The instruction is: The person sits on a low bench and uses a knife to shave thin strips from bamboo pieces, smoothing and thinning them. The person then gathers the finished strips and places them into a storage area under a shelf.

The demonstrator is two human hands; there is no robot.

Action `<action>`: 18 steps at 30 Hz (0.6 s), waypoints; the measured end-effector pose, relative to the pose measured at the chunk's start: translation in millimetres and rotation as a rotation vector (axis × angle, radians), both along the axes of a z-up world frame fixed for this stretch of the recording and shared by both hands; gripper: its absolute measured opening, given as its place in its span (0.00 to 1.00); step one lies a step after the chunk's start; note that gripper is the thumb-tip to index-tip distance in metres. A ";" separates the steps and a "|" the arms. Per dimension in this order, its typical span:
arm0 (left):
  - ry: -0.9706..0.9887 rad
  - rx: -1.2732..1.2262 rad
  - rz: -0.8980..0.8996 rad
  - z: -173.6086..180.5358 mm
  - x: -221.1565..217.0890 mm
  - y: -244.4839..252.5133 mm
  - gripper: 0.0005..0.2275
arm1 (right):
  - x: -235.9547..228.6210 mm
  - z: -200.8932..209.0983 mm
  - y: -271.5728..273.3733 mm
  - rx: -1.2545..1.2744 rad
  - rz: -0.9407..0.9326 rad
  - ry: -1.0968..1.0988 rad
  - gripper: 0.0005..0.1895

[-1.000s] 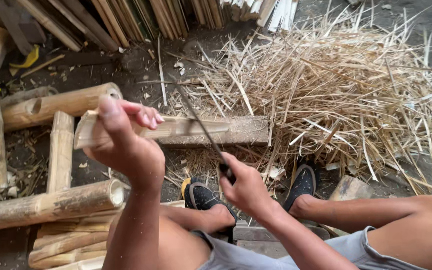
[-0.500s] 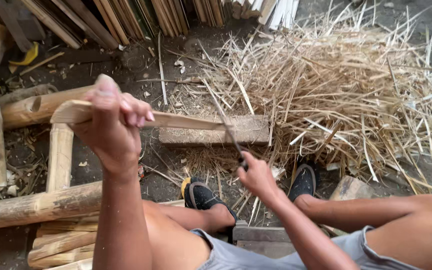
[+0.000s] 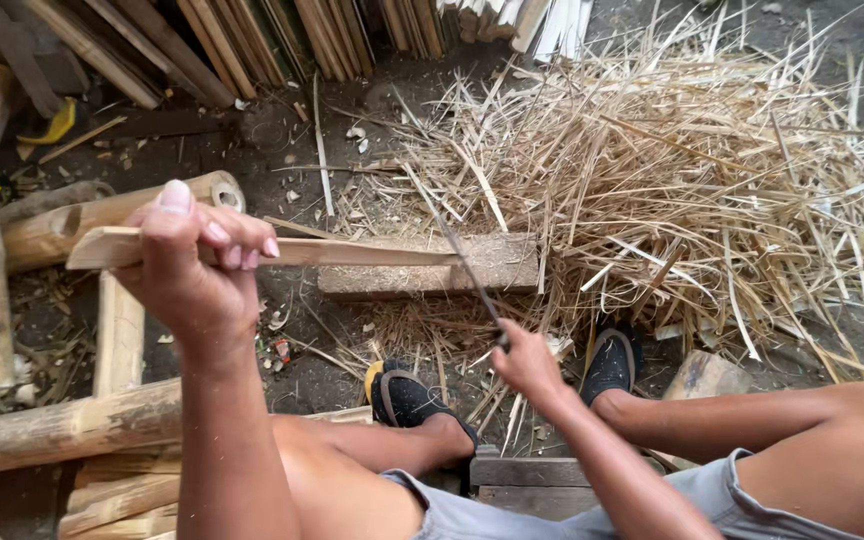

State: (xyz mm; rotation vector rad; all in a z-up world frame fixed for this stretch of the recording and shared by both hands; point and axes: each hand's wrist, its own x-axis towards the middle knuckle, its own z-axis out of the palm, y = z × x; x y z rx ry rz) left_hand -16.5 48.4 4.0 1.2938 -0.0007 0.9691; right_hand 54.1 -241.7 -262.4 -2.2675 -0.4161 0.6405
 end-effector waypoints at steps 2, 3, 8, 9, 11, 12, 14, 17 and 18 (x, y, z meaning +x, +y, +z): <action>0.028 -0.045 0.036 -8.8 -7.7 -2.0 0.15 | -29.3 -11.2 -7.6 0.295 0.064 -0.367 0.31; 0.024 -0.078 0.017 -9.9 -7.7 -0.5 0.16 | -36.9 -15.3 -3.7 0.300 0.068 -0.318 0.30; -0.023 -0.113 0.062 -7.8 -5.6 3.4 0.17 | -10.8 -48.0 3.4 -0.102 -0.087 0.243 0.31; -0.015 -0.156 0.085 -4.7 -5.0 1.9 0.16 | -0.4 -54.8 -2.9 -0.234 -0.058 0.194 0.30; 0.009 -0.156 0.128 3.9 1.7 -3.5 0.15 | 13.2 -60.2 -14.0 -0.319 -0.004 0.058 0.26; 0.025 -0.113 0.149 8.0 8.4 -6.8 0.15 | 16.1 -56.7 -15.8 -0.273 0.021 -0.028 0.23; 0.024 0.045 0.167 13.2 16.1 -15.1 0.09 | 15.4 -32.5 -17.7 -0.178 0.043 -0.079 0.23; 0.062 0.300 0.112 10.0 15.7 -25.5 0.07 | -14.8 38.4 4.1 -0.018 0.039 0.122 0.27; 0.100 0.327 0.067 9.0 13.2 -25.3 0.07 | -23.4 67.6 11.0 0.050 0.042 0.220 0.25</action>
